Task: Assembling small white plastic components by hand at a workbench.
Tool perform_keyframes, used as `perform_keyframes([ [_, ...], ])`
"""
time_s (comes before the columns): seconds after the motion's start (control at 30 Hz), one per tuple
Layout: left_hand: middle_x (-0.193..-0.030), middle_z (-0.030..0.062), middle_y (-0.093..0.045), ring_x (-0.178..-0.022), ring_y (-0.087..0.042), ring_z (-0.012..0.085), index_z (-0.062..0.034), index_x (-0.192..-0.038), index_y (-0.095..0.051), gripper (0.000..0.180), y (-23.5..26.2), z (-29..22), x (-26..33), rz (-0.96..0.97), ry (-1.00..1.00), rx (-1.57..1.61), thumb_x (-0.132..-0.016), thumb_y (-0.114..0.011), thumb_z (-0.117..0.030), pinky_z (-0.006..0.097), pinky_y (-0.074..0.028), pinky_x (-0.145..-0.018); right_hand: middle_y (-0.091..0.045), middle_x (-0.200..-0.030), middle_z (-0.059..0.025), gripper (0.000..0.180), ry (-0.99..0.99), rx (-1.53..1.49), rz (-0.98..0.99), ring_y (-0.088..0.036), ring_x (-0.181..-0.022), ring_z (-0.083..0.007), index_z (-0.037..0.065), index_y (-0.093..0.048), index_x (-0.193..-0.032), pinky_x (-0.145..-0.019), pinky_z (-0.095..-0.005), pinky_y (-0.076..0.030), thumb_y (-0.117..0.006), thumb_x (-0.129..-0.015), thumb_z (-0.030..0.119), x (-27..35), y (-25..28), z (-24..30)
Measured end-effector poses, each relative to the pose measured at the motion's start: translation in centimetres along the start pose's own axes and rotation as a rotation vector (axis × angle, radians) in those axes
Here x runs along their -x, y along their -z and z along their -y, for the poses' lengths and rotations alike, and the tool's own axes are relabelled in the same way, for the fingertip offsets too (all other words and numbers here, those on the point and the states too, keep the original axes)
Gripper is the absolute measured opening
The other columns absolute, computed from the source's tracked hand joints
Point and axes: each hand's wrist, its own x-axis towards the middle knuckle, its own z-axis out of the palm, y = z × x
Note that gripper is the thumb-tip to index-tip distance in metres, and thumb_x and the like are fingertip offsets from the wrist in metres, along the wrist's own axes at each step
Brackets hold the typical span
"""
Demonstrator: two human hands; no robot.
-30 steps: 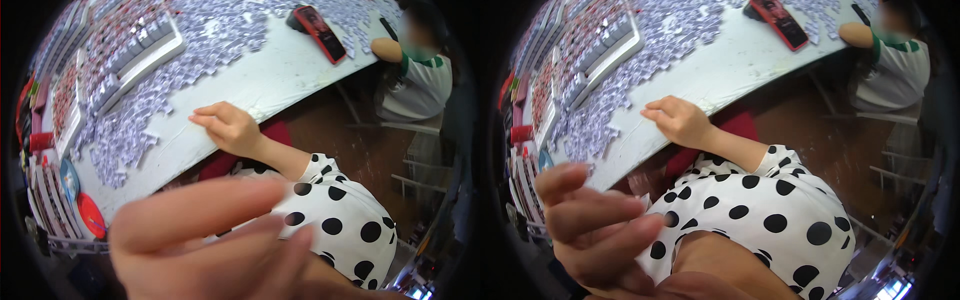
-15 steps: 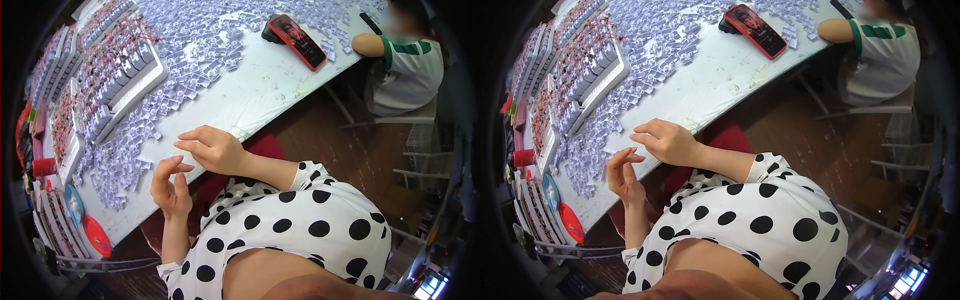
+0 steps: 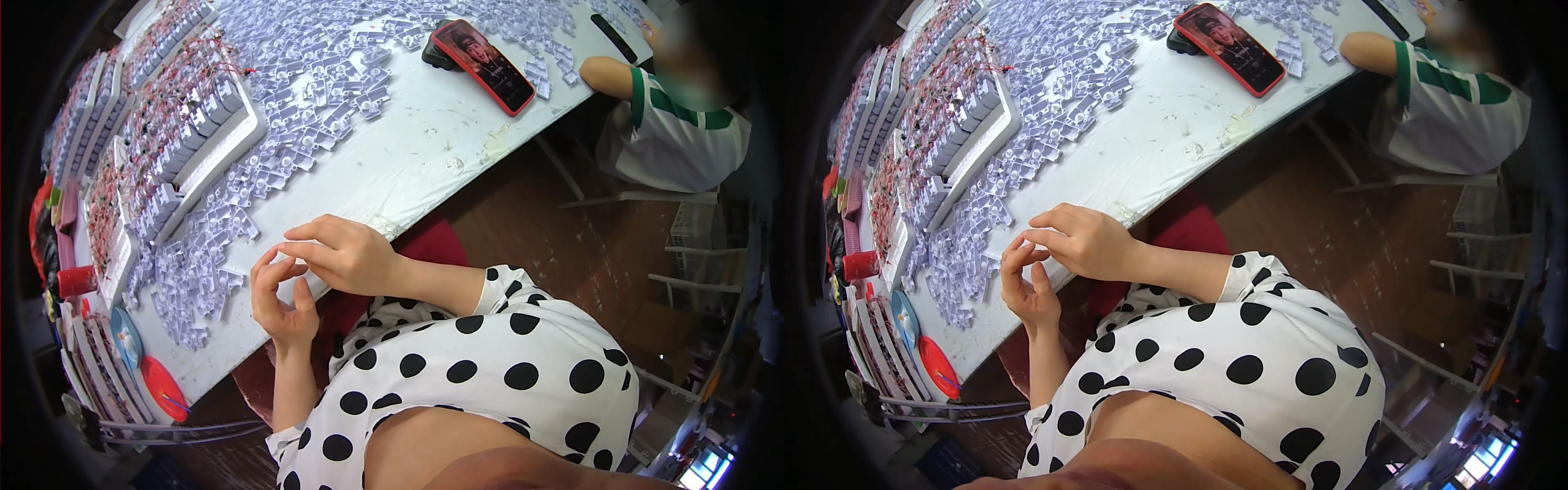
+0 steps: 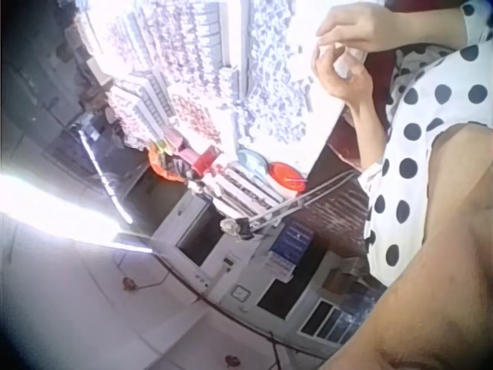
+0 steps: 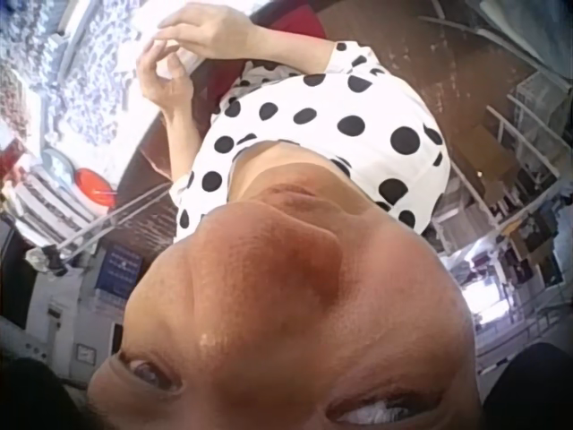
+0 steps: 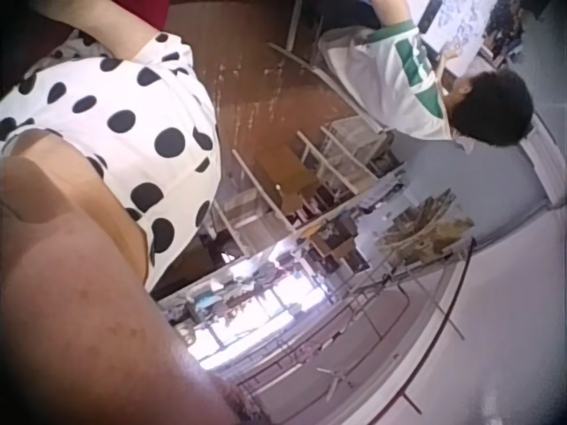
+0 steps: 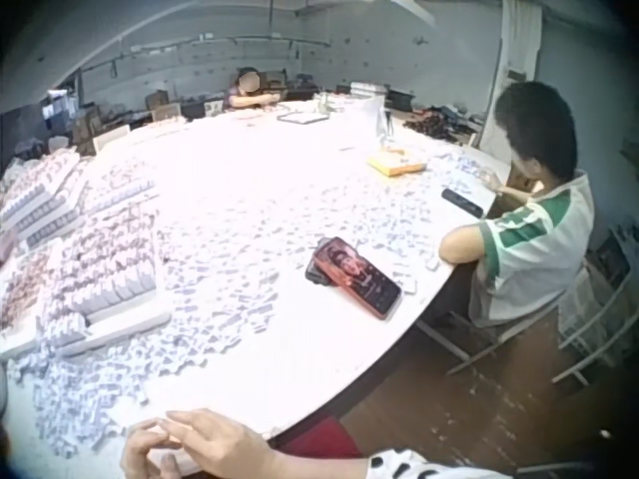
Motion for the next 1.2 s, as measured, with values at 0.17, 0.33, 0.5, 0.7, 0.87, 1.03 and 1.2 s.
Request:
perform_keyframes([
  [0.17, -0.117, 0.0172, -0.064, -0.082, -0.069, 0.0206, 0.0027, -0.120, -0.057, 0.028, -0.46, -0.66, 0.51, -0.003, 0.111, 0.039, -0.094, -0.062, -0.007, 0.036, -0.051, -0.086, -0.069, -0.107, -0.0061, 0.039, 0.004, 0.002, 0.005, -0.067, -0.087, -0.0220, 0.006, -0.071, -0.110, -0.070, -0.0311, -0.057, -0.069, -0.072, 0.000, 0.09, -0.06, -0.14],
  [0.33, -0.107, 0.0136, -0.066, -0.082, -0.069, 0.0198, 0.0021, -0.123, -0.055, 0.033, -0.58, -0.55, 0.42, 0.027, 0.098, 0.015, -0.092, -0.063, -0.003, 0.035, -0.053, -0.084, -0.069, -0.107, -0.0057, 0.038, -0.001, 0.019, 0.007, -0.067, -0.088, -0.0216, 0.006, -0.071, -0.110, -0.070, -0.0307, -0.057, -0.070, -0.072, 0.001, 0.06, 0.04, -0.10],
  [0.5, -0.102, 0.0121, -0.067, -0.081, -0.069, 0.0194, 0.0024, -0.123, -0.055, 0.033, -0.61, -0.77, 0.26, 0.034, 0.093, 0.009, -0.092, -0.064, -0.003, 0.035, -0.054, -0.081, -0.069, -0.106, -0.0056, 0.038, -0.003, 0.018, -0.004, -0.067, -0.088, -0.0214, 0.006, -0.071, -0.109, -0.070, -0.0301, -0.057, -0.071, -0.072, 0.002, 0.08, -0.09, -0.21],
  [0.7, -0.102, 0.0127, -0.067, -0.081, -0.068, 0.0196, 0.0035, -0.123, -0.055, 0.033, -0.72, -0.64, 0.40, 0.030, 0.089, 0.009, -0.091, -0.064, -0.001, 0.035, -0.054, -0.081, -0.069, -0.105, -0.0052, 0.038, 0.002, 0.024, -0.012, -0.066, -0.086, -0.0211, 0.006, -0.071, -0.109, -0.069, -0.0299, -0.057, -0.071, -0.071, 0.002, 0.04, -0.02, -0.17],
  [0.87, -0.102, 0.0127, -0.067, -0.081, -0.068, 0.0197, 0.0036, -0.123, -0.055, 0.034, -0.77, -0.53, 0.45, 0.031, 0.086, -0.001, -0.091, -0.064, -0.001, 0.035, -0.055, -0.081, -0.070, -0.105, -0.0048, 0.036, -0.001, 0.034, -0.011, -0.066, -0.085, -0.0210, 0.006, -0.071, -0.108, -0.068, -0.0297, -0.057, -0.071, -0.071, 0.005, 0.12, -0.06, -0.22],
  [1.03, -0.100, 0.0123, -0.067, -0.081, -0.068, 0.0190, 0.0033, -0.123, -0.055, 0.035, -0.70, -0.69, 0.35, 0.030, 0.089, 0.000, -0.090, -0.065, -0.002, 0.034, -0.055, -0.080, -0.070, -0.106, -0.0053, 0.035, -0.001, 0.031, -0.010, -0.067, -0.085, -0.0210, 0.006, -0.072, -0.108, -0.069, -0.0299, -0.057, -0.071, -0.072, 0.006, 0.04, -0.07, -0.17],
  [1.2, -0.098, 0.0117, -0.067, -0.081, -0.068, 0.0179, 0.0027, -0.123, -0.056, 0.035, -0.67, -0.65, 0.38, 0.034, 0.088, -0.008, -0.090, -0.066, -0.002, 0.033, -0.054, -0.079, -0.070, -0.106, -0.0060, 0.033, -0.012, 0.006, -0.012, -0.067, -0.085, -0.0211, 0.006, -0.072, -0.108, -0.069, -0.0304, -0.057, -0.071, -0.075, 0.003, 0.09, -0.03, -0.19],
])
